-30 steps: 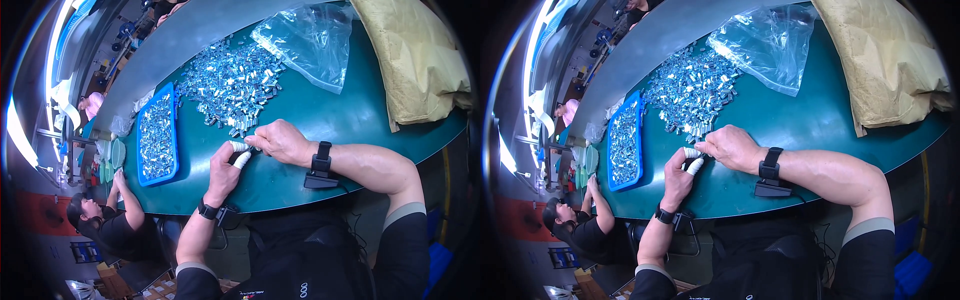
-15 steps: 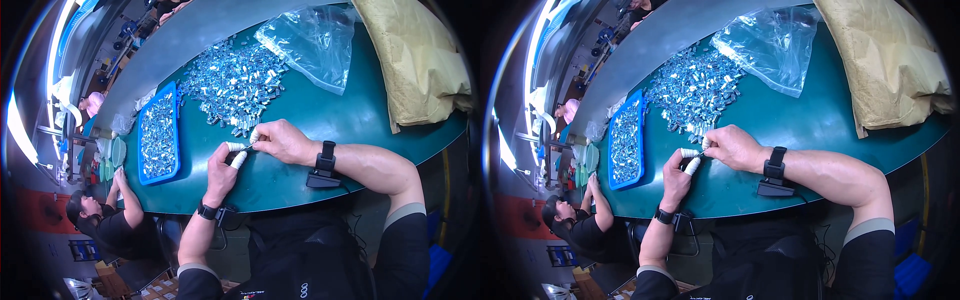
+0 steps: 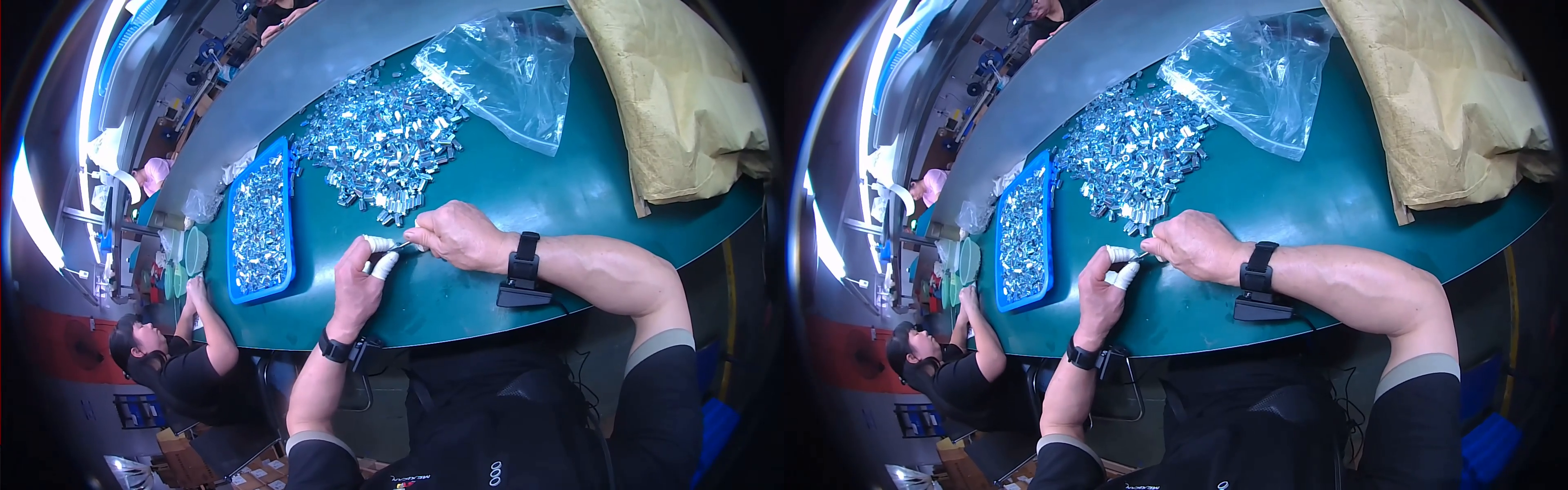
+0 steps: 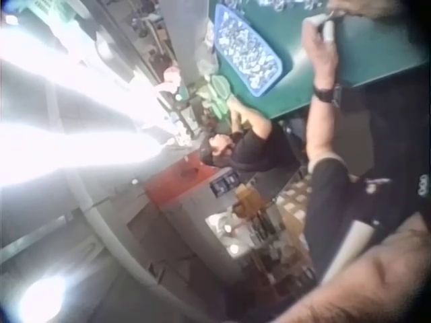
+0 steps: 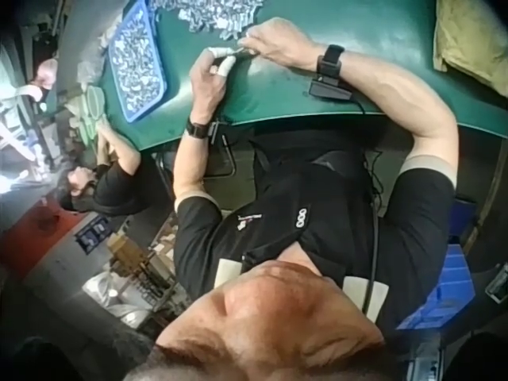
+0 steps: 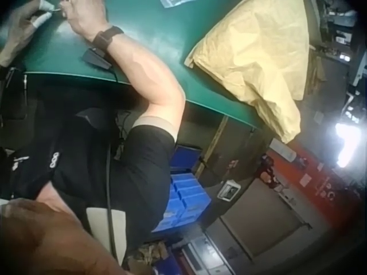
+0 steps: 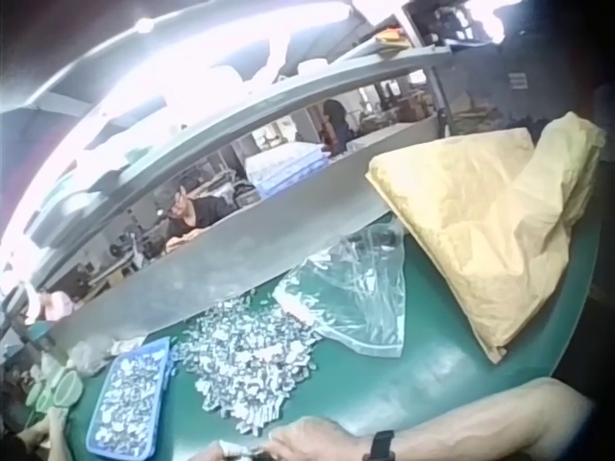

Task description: The person picks up a metal rod and a small metal component, slides the component onto the rod, and places the assembly into a blue tray.

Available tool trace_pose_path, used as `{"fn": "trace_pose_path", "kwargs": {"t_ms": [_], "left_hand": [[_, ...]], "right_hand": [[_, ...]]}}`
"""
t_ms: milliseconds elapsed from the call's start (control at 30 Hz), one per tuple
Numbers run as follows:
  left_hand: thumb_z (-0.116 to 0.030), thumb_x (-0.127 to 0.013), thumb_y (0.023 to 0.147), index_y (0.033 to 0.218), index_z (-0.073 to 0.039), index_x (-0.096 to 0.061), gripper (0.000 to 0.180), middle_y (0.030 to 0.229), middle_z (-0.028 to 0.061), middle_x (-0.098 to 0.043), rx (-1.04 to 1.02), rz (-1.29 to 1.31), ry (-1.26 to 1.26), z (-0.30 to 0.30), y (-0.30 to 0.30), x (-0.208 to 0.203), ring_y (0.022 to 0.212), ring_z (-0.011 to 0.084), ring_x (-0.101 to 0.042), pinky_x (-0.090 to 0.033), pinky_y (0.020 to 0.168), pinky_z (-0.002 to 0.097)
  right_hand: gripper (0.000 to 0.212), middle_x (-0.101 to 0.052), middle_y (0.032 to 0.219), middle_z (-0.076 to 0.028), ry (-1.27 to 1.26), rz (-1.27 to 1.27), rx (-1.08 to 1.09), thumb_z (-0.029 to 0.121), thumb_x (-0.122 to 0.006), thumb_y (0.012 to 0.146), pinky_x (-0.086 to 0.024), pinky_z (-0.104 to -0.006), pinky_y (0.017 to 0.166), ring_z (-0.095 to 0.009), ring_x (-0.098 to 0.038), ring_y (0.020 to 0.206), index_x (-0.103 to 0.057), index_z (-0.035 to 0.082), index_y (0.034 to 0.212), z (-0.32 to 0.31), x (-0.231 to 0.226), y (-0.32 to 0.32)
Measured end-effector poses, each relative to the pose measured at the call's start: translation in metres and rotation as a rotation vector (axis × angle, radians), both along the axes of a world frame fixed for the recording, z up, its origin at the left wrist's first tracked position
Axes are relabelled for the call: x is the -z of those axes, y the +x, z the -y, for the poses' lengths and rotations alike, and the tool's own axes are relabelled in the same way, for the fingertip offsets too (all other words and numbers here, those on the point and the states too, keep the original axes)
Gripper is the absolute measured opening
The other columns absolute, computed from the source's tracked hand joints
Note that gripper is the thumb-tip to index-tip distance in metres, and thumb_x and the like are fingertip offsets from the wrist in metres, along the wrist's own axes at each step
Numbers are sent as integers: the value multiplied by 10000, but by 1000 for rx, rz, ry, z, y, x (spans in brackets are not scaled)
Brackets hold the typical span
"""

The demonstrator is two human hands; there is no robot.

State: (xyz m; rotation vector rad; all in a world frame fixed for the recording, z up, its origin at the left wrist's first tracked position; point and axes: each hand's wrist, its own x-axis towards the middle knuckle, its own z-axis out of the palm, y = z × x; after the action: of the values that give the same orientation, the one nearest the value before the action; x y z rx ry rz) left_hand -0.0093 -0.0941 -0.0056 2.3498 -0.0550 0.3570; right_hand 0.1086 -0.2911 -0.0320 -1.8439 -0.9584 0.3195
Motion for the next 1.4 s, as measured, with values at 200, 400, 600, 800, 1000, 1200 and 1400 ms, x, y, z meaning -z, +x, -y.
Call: {"fn": "trace_pose_path", "kwargs": {"t_ms": [200, 400, 600, 800, 1000, 1200, 1400], "left_hand": [[-30, -740, 913, 1072, -39, -713, 162, 953, 80, -698, -289, 108, 193, -82, -13, -17, 818, 171, -655, -524, 733, 310], [-44, -727, 925, 1162, -26, -711, 239, 1033, 80, -718, -521, 181, 507, -156, -16, -39, 884, 177, -669, -530, 800, 307], [-72, -742, 908, 1241, -40, -690, 339, 1071, 110, -678, -267, 81, 441, -100, 37, -12, 916, 237, -664, -536, 810, 349], [-45, -755, 873, 1250, -60, -680, 385, 1030, 122, -637, -187, 63, 574, -83, 65, 5, 937, 302, -624, -523, 810, 395], [-35, -781, 847, 1216, -48, -689, 381, 1005, 123, -637, -187, -39, 318, -53, 34, 7, 924, 302, -628, -522, 807, 382], [-21, -786, 841, 1129, -32, -715, 297, 982, 118, -641, -150, 20, 334, -60, 18, 9, 903, 292, -636, -528, 779, 363], [-4, -749, 893, 1067, -9, -711, 177, 992, 79, -711, -113, -47, 168, -25, 7, -6, 861, 179, -664, -534, 777, 294]], "right_hand": [[411, -657, 708, -190, 101, -204, 27, 355, -598, 1018, -482, -524, 671, -412, -648, 720, -654, 31, 772, -1, 2, 2], [415, -661, 677, -162, 87, -128, 30, 351, -603, 1015, -489, -505, 665, -392, -650, 688, -650, 26, 761, -2, 1, 1], [408, -662, 680, -164, 80, -150, 37, 349, -608, 1012, -491, -499, 663, -387, -649, 682, -657, 25, 768, 2, 1, 3], [404, -658, 635, -101, 96, -133, 0, 328, -607, 1042, -486, -406, 591, -248, -643, 582, -643, 25, 777, -4, -3, 0], [403, -645, 705, -207, 91, -118, 33, 363, -625, 996, -472, -526, 653, -417, -636, 697, -661, 30, 773, -1, 4, 3], [396, -635, 712, -219, 94, -123, 35, 362, -641, 985, -459, -535, 646, -428, -625, 699, -657, 31, 769, -2, 5, 2], [368, -639, 711, -208, 136, -124, 58, 338, -668, 964, -460, -525, 643, -416, -631, 700, -652, 29, 764, -5, 9, 2]]}}
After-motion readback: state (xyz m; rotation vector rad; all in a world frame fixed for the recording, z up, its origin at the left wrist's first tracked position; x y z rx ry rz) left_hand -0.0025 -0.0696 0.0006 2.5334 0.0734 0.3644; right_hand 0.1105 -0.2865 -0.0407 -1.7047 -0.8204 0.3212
